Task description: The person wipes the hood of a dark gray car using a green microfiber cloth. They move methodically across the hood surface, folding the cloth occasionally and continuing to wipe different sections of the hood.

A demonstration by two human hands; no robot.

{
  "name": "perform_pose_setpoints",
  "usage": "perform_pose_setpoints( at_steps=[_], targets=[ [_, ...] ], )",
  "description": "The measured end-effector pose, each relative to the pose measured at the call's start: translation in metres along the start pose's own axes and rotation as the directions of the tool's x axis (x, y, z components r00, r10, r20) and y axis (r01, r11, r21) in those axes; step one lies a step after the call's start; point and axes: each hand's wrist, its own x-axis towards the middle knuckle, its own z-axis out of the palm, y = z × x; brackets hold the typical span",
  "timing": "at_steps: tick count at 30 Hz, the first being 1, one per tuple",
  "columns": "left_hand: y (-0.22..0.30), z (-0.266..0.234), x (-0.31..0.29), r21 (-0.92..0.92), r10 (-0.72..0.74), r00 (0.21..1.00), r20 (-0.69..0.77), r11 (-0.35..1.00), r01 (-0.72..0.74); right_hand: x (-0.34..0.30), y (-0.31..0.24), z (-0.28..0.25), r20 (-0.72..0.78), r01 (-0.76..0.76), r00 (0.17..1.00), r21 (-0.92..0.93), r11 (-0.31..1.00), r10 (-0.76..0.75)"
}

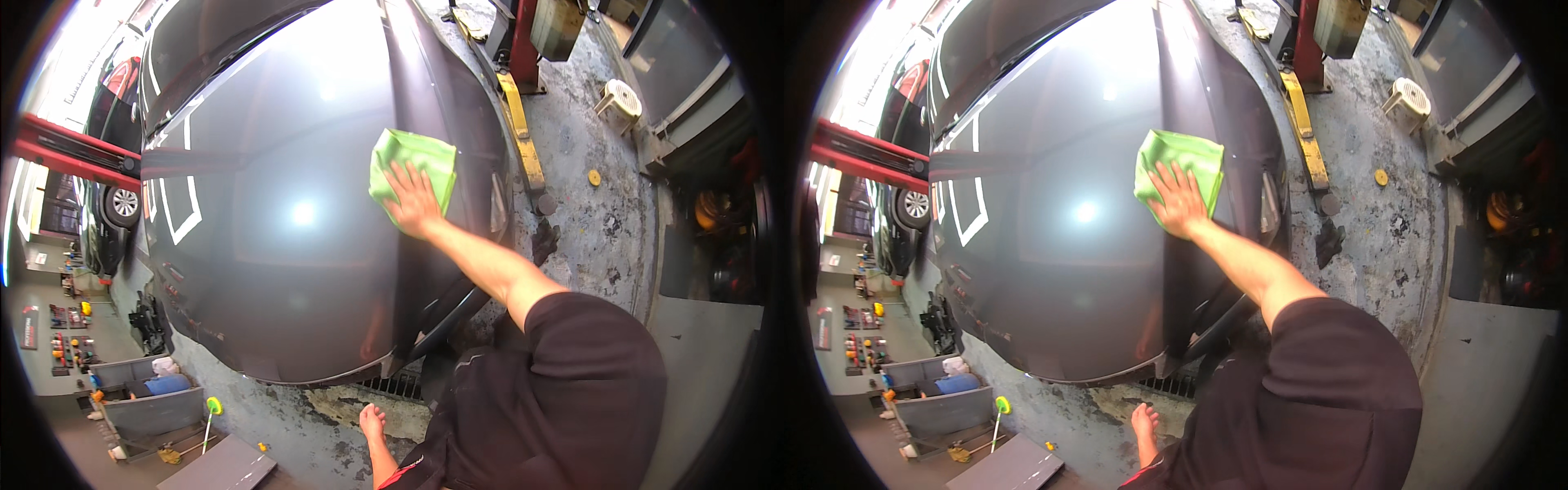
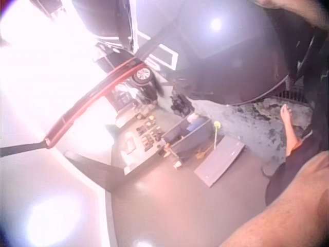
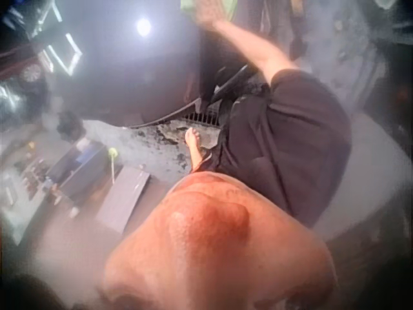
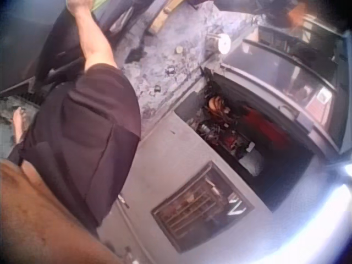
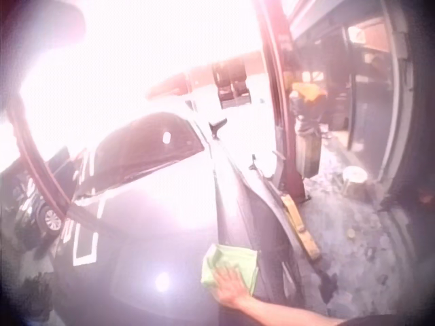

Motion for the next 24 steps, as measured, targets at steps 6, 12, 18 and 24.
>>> perform_pose_setpoints(
  at_steps=[6,12,18,24],
  targets=[
    [-0.013,0.093,-0.116,0.308,0.107,0.966,0.236,0.935,-0.178,-0.143,0.046,-0.065,0.328,0.141,0.931,0.078,0.987,-0.159],
    [-0.021,0.083,-0.196,0.224,-0.067,0.951,0.302,0.975,-0.002,-0.076,0.105,-0.076,0.269,0.077,0.955,0.192,0.978,-0.128],
    [-0.007,0.027,-0.182,0.232,0.057,0.985,0.163,0.968,-0.095,0.063,0.144,-0.049,0.222,-0.391,0.898,0.011,0.920,0.379],
    [0.073,0.059,-0.128,0.430,0.029,0.985,0.170,0.897,-0.101,-0.078,0.108,-0.083,0.174,-0.167,0.975,0.173,0.971,0.137]
  ],
)
